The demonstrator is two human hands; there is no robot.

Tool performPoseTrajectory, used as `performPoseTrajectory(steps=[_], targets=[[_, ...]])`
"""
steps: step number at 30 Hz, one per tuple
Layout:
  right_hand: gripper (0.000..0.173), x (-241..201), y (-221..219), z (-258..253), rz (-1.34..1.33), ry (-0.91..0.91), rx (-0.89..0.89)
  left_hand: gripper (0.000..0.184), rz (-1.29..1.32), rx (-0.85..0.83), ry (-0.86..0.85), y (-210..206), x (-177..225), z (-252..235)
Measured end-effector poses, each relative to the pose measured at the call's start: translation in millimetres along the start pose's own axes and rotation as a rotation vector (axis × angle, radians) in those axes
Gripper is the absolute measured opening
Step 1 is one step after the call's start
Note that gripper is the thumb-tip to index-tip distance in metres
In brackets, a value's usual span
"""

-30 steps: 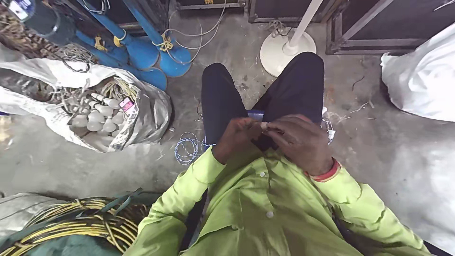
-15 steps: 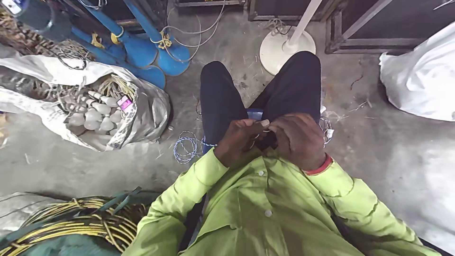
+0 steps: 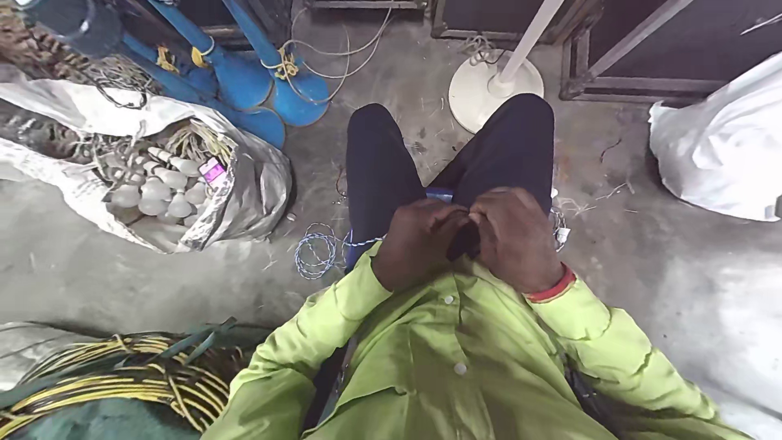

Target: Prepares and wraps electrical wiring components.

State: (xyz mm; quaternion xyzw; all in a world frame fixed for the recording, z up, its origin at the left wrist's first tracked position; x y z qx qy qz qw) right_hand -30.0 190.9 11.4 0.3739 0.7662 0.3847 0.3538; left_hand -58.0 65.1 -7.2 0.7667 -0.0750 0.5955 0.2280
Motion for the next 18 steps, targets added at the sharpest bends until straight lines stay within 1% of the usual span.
performPoseTrajectory(steps=[4,5,6,7,8,10,11,12,13,14,15,16,17,18], targets=[[0.018,-2.0,0.7,-5.5,-0.007,0.244,-0.043,0.013,0.019,-0.051,0.006,-2.6,0.5,-0.8],[0.020,0.1,-1.7,-6.8,-0.034,0.236,-0.093,0.012,0.016,-0.066,0.002,-3.5,0.4,-1.0],[0.021,3.8,-5.0,-7.4,-0.078,0.176,-0.164,0.012,0.010,-0.080,-0.007,-4.6,0.1,-1.0],[0.021,9.9,-9.0,-7.4,-0.144,0.062,-0.246,0.013,0.010,-0.086,-0.024,-5.5,-0.1,-1.2],[0.020,18.5,-14.7,-6.0,-0.242,-0.094,-0.333,0.013,0.009,-0.082,-0.046,-6.0,-0.6,-1.7],[0.019,35.7,-31.8,7.5,-0.571,-0.479,-0.513,0.013,0.006,-0.053,-0.070,-7.7,-2.5,-0.8],[0.020,40.2,-39.7,16.1,-0.769,-0.646,-0.546,0.012,0.008,-0.033,-0.067,-7.5,-1.9,0.3],[0.021,42.0,-44.1,22.6,-0.942,-0.769,-0.539,0.011,0.021,-0.015,-0.056,-6.4,-0.3,1.0],[0.022,45.1,-44.2,26.5,-1.049,-0.854,-0.484,0.010,0.053,-0.003,-0.042,-4.9,-0.1,0.5],[0.021,50.3,-40.1,27.8,-1.081,-0.887,-0.399,0.010,0.103,-0.002,-0.024,-3.5,-2.2,-0.6],[0.020,55.0,-31.8,25.8,-1.041,-0.851,-0.320,0.010,0.148,-0.009,0.002,-2.3,-5.3,-1.6],[0.019,58.4,-20.6,20.9,-0.943,-0.749,-0.254,0.010,0.191,-0.013,0.025,-1.3,-8.7,-2.3],[0.021,57.8,-9.8,15.6,-0.834,-0.611,-0.203,0.010,0.236,-0.013,0.039,-0.3,-12.0,-2.7],[0.027,53.4,-1.4,11.7,-0.741,-0.472,-0.175,0.009,0.274,-0.016,0.050,0.2,-14.3,-2.7]])
Point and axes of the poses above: each hand's wrist, its own z-axis away from the middle knuckle, its own y-axis out of the back of the hand, x = y × z, the point moved 9 cm from there along -z, towards the middle knuckle, and after that the axes turned 10 degrees about z, right-handed, at the moved point
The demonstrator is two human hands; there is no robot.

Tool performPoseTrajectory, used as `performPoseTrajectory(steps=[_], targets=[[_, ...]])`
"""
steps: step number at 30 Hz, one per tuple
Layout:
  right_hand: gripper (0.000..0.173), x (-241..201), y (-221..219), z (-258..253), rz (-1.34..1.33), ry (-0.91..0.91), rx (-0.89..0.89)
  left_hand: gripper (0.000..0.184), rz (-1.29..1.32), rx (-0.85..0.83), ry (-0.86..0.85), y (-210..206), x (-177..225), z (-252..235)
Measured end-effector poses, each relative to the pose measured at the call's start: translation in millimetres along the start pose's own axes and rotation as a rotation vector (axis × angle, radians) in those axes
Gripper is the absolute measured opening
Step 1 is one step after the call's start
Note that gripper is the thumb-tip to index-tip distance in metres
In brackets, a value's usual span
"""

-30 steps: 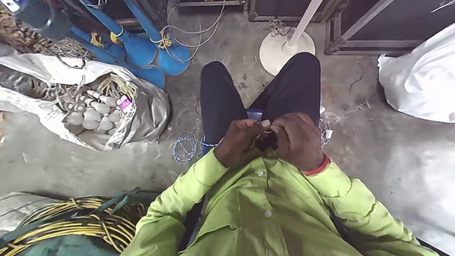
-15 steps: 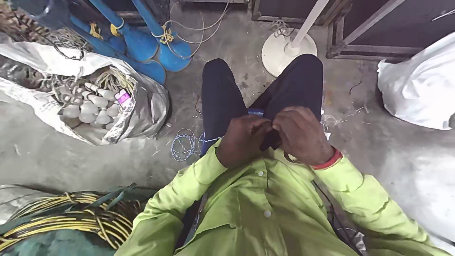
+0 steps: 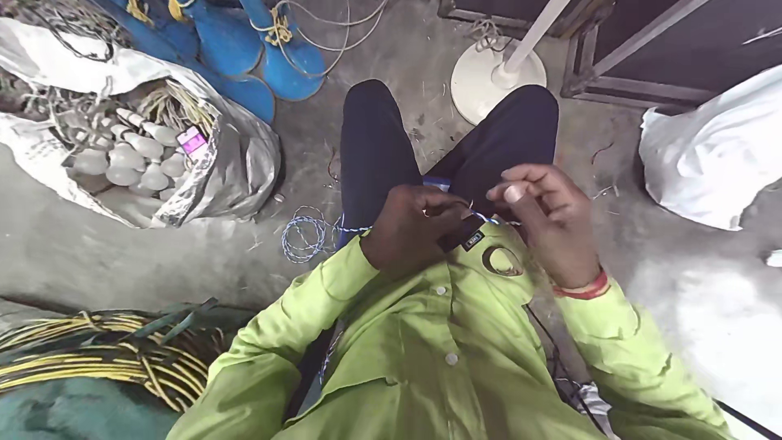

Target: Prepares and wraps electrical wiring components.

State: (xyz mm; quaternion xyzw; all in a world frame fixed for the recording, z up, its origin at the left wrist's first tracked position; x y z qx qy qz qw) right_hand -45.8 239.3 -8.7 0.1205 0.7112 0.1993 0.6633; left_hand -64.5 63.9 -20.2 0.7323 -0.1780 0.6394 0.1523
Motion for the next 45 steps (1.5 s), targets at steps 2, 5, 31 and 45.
performPoseTrajectory(steps=[2,5,31,45], targets=[[0.042,-15.3,-4.6,3.8,0.116,0.206,-0.072,0.008,0.064,-0.005,0.021,-0.9,-1.9,0.6],[0.043,-26.2,-14.9,4.3,0.240,0.315,-0.168,0.007,0.078,-0.018,0.034,-4.5,-1.3,1.5],[0.027,29.4,-52.7,19.6,-0.524,-0.517,-0.608,0.012,-0.385,-0.137,-0.348,-27.7,32.1,14.1],[0.020,16.7,-40.4,10.6,-0.279,-0.296,-0.390,0.012,-0.309,-0.093,-0.129,-14.7,26.9,4.5]])
Point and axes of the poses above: each hand's wrist, its own z-axis away from the middle knuckle, its own y-axis out of the back of the hand, x = y × z, the point moved 9 cm from there along -z, towards the middle knuckle, and after that the axes turned 10 degrees about z, right-handed, at the moved point
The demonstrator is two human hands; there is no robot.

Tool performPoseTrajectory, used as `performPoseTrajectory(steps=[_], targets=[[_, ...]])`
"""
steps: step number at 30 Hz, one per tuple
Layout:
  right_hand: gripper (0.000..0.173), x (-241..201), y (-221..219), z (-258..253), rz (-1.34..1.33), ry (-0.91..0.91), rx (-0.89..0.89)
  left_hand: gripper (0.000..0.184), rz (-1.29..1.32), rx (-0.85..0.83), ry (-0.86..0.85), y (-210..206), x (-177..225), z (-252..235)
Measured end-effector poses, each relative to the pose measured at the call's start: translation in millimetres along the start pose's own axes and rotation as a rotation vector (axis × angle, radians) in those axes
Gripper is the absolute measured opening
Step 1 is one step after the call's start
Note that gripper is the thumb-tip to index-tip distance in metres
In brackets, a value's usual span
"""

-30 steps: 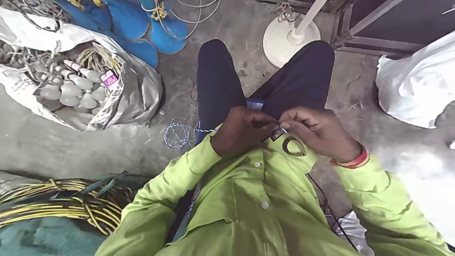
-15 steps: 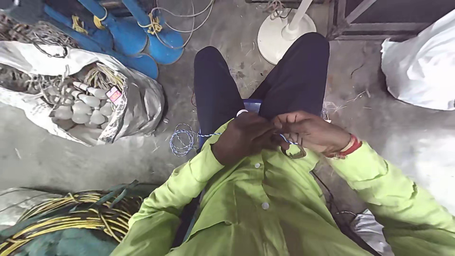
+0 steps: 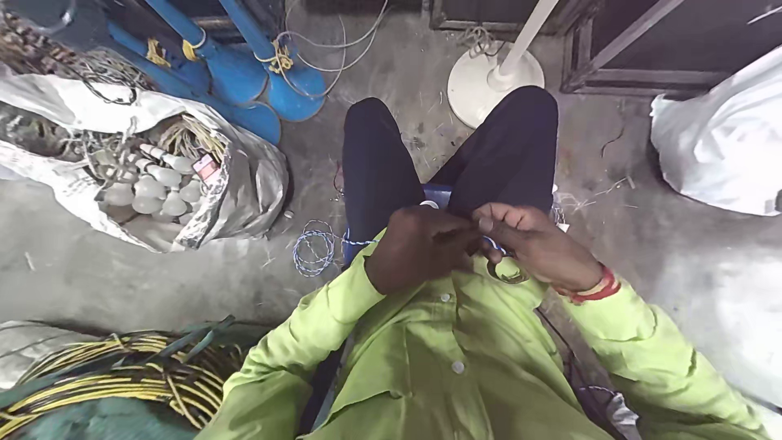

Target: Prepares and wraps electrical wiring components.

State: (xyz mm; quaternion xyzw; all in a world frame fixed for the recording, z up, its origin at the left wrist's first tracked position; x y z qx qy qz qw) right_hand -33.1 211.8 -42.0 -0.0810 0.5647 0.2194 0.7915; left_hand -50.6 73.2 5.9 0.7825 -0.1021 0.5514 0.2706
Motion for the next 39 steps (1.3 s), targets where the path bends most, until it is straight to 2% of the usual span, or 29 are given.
performPoseTrajectory(steps=[5,11,14,17,21,25,29,32,39], targets=[[0.022,1.4,-4.4,2.8,0.124,-0.011,0.069,0.011,-0.213,0.026,-0.144,-4.1,10.3,8.3],[0.027,17.9,-13.8,0.3,-0.317,-0.198,-0.070,0.013,-0.323,0.138,-0.381,-9.6,15.1,20.9],[0.029,19.5,-14.1,0.1,-0.447,-0.242,-0.120,0.015,-0.301,0.163,-0.351,-10.9,14.8,19.7],[0.028,22.2,-14.4,1.1,-0.457,-0.258,-0.058,0.015,-0.247,0.113,-0.271,-10.8,12.1,15.3],[0.019,25.9,-12.8,1.5,-0.458,-0.213,0.008,0.011,-0.178,0.098,-0.286,-9.5,13.9,13.9],[0.020,11.0,-2.6,1.3,-0.242,-0.051,0.138,0.010,-0.161,0.122,-0.277,-5.8,16.4,12.1],[0.016,-12.3,7.2,7.1,0.083,0.219,0.257,0.012,-0.156,0.143,-0.209,2.2,9.8,9.7],[0.021,-18.8,7.9,15.1,0.239,0.306,0.316,0.012,-0.157,0.158,-0.185,5.8,4.8,10.5],[0.018,-49.6,3.6,28.1,0.740,0.564,0.564,0.013,-0.214,0.105,-0.061,0.5,-6.9,6.8]])
Point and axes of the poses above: each hand's wrist, its own z-axis away from the middle knuckle, its own y-axis out of the back of the hand, x = y × z, the point moved 9 cm from there along -z, towards the middle knuckle, and after that the axes turned 10 degrees about z, right-handed, at the moved point
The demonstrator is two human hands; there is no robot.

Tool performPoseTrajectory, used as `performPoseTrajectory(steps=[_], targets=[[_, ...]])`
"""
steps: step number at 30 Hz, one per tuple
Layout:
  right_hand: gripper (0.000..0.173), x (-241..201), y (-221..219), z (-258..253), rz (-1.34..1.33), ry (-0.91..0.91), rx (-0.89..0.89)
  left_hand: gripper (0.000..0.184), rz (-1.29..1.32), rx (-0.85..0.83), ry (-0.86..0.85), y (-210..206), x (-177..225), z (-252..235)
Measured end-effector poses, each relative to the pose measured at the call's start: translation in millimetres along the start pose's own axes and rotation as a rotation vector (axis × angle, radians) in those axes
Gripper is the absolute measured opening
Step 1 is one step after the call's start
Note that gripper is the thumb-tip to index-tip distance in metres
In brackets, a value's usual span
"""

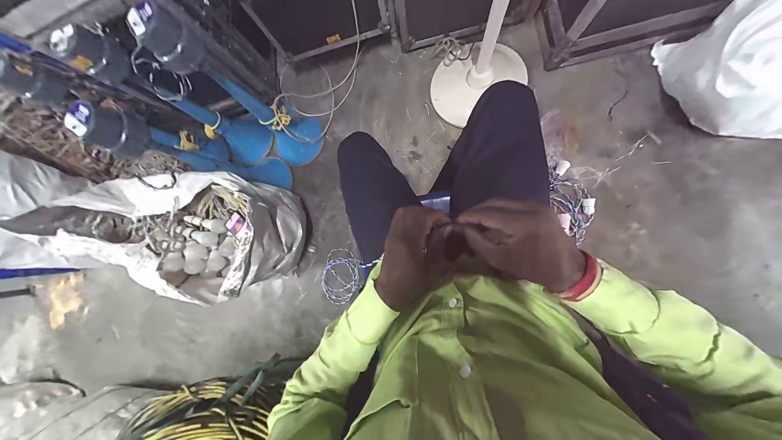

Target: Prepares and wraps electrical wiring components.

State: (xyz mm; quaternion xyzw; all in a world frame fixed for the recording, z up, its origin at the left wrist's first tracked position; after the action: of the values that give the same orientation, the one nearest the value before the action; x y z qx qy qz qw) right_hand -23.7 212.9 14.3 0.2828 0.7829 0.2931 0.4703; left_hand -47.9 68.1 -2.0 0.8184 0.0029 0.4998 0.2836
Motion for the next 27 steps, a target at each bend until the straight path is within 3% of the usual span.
performPoseTrajectory(steps=[4,8,11,16,27], targets=[[0.019,-2.0,-9.4,-2.8,0.121,0.023,-0.029,0.015,0.182,-0.069,0.116,-5.7,-16.0,1.6],[0.018,1.6,-33.6,-1.3,0.169,-0.037,-0.144,0.014,0.830,-0.107,0.700,-27.5,-62.6,29.7],[0.019,-1.5,-36.7,-1.5,0.163,0.065,-0.059,0.015,1.020,-0.055,0.886,-28.3,-75.3,39.8],[0.021,-9.3,-26.3,1.0,0.091,0.258,0.042,0.018,1.140,0.077,1.000,-27.3,-74.5,39.7],[0.018,-17.2,-10.0,7.5,0.214,0.487,0.089,0.021,1.058,0.090,0.977,-33.9,-64.0,32.8]])
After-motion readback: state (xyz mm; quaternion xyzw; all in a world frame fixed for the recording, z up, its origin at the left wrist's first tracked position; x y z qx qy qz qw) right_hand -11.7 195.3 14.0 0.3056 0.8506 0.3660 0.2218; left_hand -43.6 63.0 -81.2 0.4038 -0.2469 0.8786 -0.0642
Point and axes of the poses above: each hand's wrist, its own z-axis away from the middle knuckle, its own y-axis out of the back of the hand, x = y × z, the point moved 9 cm from there along -z, towards the middle knuckle, and after that the axes turned 10 degrees about z, right-handed, at the moved point
